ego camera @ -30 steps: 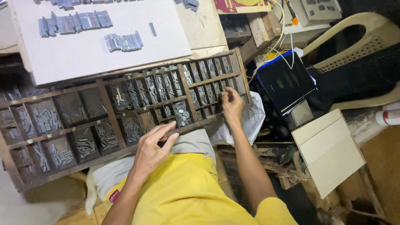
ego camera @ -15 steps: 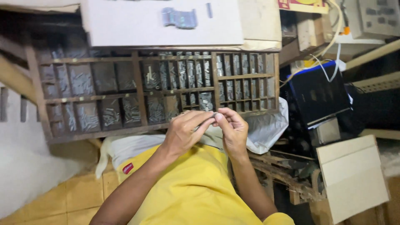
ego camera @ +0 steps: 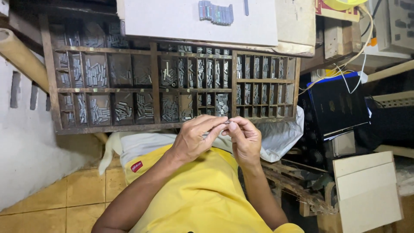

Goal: Selecting individual metal type characters from a wooden case and arranging them on a workspace for printing.

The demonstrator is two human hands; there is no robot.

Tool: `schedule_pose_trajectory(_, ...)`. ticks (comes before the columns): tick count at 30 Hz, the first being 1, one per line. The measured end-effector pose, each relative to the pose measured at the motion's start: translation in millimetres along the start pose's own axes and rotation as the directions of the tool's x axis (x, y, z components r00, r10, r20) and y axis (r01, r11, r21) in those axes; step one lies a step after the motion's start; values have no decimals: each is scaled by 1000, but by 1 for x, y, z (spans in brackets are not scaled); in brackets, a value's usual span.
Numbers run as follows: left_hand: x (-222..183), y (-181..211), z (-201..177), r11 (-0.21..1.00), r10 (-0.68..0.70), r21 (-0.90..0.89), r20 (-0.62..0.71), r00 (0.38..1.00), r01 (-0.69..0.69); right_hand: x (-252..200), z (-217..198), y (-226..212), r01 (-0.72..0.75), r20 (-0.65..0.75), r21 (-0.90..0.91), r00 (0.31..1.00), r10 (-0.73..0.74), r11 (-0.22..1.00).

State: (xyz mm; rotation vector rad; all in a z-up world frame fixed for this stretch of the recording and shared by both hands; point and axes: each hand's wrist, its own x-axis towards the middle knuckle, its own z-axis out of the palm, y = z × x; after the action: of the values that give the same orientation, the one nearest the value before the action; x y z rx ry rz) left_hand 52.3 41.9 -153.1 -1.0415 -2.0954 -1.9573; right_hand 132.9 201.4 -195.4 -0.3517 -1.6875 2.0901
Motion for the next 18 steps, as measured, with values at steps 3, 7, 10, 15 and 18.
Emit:
schedule_pose_trajectory(3,0,1,-2,995,-45,-90,4,999,45,-3,-4,4,-70,13,157,998,69,985)
schedule_pose_trajectory(7,-2,-2,-1,925,-275,-246,93,957,289,-6,12,-15,-47,22,82,999,46,996)
schedule_pose_trajectory(10,-7,-9,4,743,-436,-462,213,874,484,-7,22,-31,28,39,-79,999,-25,996)
schedule_pose_trajectory(15,-11,-17,9,515,-548,-600,318,774,612,-8,27,-36,81,59,-196,996,-70,977)
schedule_pose_trajectory(18,-10,-18,10,478,-571,-611,330,752,631,-9,27,-35,72,52,-213,997,-62,974)
